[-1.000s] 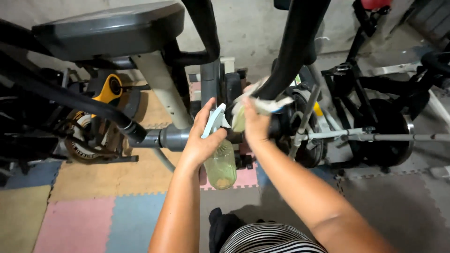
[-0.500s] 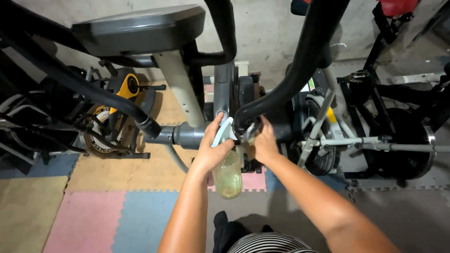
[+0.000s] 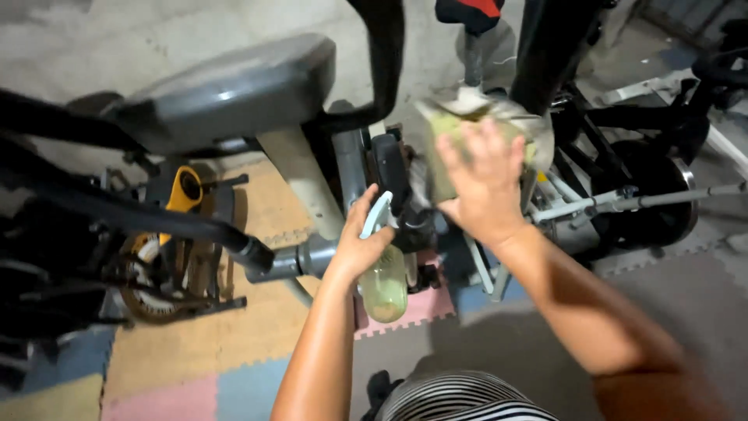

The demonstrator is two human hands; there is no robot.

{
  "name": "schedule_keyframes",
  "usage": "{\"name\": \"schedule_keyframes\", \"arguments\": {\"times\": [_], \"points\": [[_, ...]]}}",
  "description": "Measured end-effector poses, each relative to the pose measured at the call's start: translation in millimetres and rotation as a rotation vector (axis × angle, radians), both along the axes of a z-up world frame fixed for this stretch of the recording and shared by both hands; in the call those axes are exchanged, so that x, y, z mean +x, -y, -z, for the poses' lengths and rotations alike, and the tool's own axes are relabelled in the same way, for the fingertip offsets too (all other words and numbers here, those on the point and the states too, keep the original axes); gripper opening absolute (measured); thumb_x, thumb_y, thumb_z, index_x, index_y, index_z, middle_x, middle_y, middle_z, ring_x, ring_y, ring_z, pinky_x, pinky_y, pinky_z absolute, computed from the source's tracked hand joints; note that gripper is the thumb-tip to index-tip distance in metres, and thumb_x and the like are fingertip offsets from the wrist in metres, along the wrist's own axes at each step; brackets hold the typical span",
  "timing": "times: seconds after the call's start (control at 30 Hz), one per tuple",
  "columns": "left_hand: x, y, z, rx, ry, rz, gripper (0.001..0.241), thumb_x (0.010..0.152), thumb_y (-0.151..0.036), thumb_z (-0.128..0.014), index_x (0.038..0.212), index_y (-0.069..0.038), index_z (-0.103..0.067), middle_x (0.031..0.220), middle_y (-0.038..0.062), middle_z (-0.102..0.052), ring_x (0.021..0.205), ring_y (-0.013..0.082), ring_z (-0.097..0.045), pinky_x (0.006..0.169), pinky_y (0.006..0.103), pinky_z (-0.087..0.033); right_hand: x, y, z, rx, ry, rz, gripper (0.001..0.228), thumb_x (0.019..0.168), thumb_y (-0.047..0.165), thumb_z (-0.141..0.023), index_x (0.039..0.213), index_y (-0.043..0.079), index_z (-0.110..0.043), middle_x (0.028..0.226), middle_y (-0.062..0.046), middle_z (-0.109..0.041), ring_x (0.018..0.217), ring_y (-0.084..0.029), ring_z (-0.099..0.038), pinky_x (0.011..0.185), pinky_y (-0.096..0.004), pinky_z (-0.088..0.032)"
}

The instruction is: The recorder sprays a cleaning solution and wipes down various parts of an elliptical machine.

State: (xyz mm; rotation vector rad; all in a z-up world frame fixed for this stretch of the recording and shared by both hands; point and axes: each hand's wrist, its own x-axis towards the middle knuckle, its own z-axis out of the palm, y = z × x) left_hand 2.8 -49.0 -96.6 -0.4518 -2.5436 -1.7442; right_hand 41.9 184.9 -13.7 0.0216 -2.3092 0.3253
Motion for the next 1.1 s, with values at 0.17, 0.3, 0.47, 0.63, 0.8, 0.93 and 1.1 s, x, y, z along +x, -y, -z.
{"name": "schedule_keyframes", "arguments": {"times": [0.17,0.3,0.47,0.63,0.8,0.93,1.1], "points": [[-20,40,-2,-0.029,0.004,0.078,0.085,0.075,-0.015,-0.068,0.156,-0.013,-0.041,0.154,0.019,-0.046,0.146,0.0336,-0.042,0.119,0.0393,-0.033,-2,54,30,0.473,0.322,-0.175,0.083,0.067,0.037,-0.081,0.14,0.008,-0.056,0.138,-0.012,-0.059,0.141,-0.03,-0.04,0.11,-0.055,-0.032],[-35,64,18,-0.03,-0.016,0.146,0.085,0.076,-0.014,-0.069,0.155,-0.012,-0.04,0.155,0.021,-0.044,0.147,0.0348,-0.039,0.119,0.0405,-0.031,-15,94,77,0.569,0.301,-0.085,0.066,0.078,0.03,-0.068,0.139,0.005,-0.057,0.141,-0.012,-0.06,0.14,-0.03,-0.044,0.107,-0.05,-0.034],[-39,90,16,-0.025,-0.039,0.322,0.085,0.076,-0.013,-0.069,0.156,-0.011,-0.039,0.152,0.021,-0.047,0.143,0.035,-0.044,0.118,0.0397,-0.033,-41,137,176,0.804,0.659,-0.078,0.047,0.093,0.023,-0.052,0.132,-0.002,-0.062,0.133,-0.02,-0.063,0.132,-0.035,-0.051,0.115,-0.048,-0.033],[-31,120,4,-0.018,0.018,0.406,0.084,0.076,-0.016,-0.068,0.155,-0.012,-0.04,0.147,0.019,-0.053,0.139,0.033,-0.052,0.115,0.0383,-0.039,-42,158,210,-0.059,0.608,-0.152,0.044,0.091,0.014,-0.056,0.134,0.004,-0.06,0.139,-0.019,-0.062,0.136,-0.037,-0.053,0.117,-0.045,-0.039],[-27,122,12,-0.039,0.004,0.483,0.084,0.078,-0.016,-0.068,0.156,-0.011,-0.039,0.154,0.02,-0.047,0.145,0.0343,-0.046,0.117,0.0391,-0.036,-23,165,203,-0.263,0.207,-0.26,0.07,0.082,0.017,-0.066,0.144,-0.005,-0.043,0.147,-0.033,-0.045,0.139,-0.05,-0.04,0.115,-0.051,-0.032],[-22,120,17,-0.021,-0.021,0.519,0.083,0.078,-0.015,-0.069,0.156,-0.011,-0.04,0.156,0.021,-0.045,0.149,0.0358,-0.041,0.12,0.04,-0.033,-56,155,193,-0.114,0.464,-0.334,0.062,0.078,0.025,-0.069,0.132,-0.001,-0.054,0.136,-0.026,-0.055,0.134,-0.046,-0.045,0.112,-0.049,-0.036],[-18,118,13,0.002,0.063,0.507,0.084,0.076,-0.013,-0.065,0.156,-0.012,-0.039,0.158,0.02,-0.043,0.148,0.0349,-0.041,0.12,0.0393,-0.034,-104,160,178,-0.043,0.792,-0.282,0.033,0.086,0.034,-0.065,0.108,0.011,-0.071,0.12,-0.014,-0.07,0.121,-0.034,-0.061,0.104,-0.047,-0.046]]}}
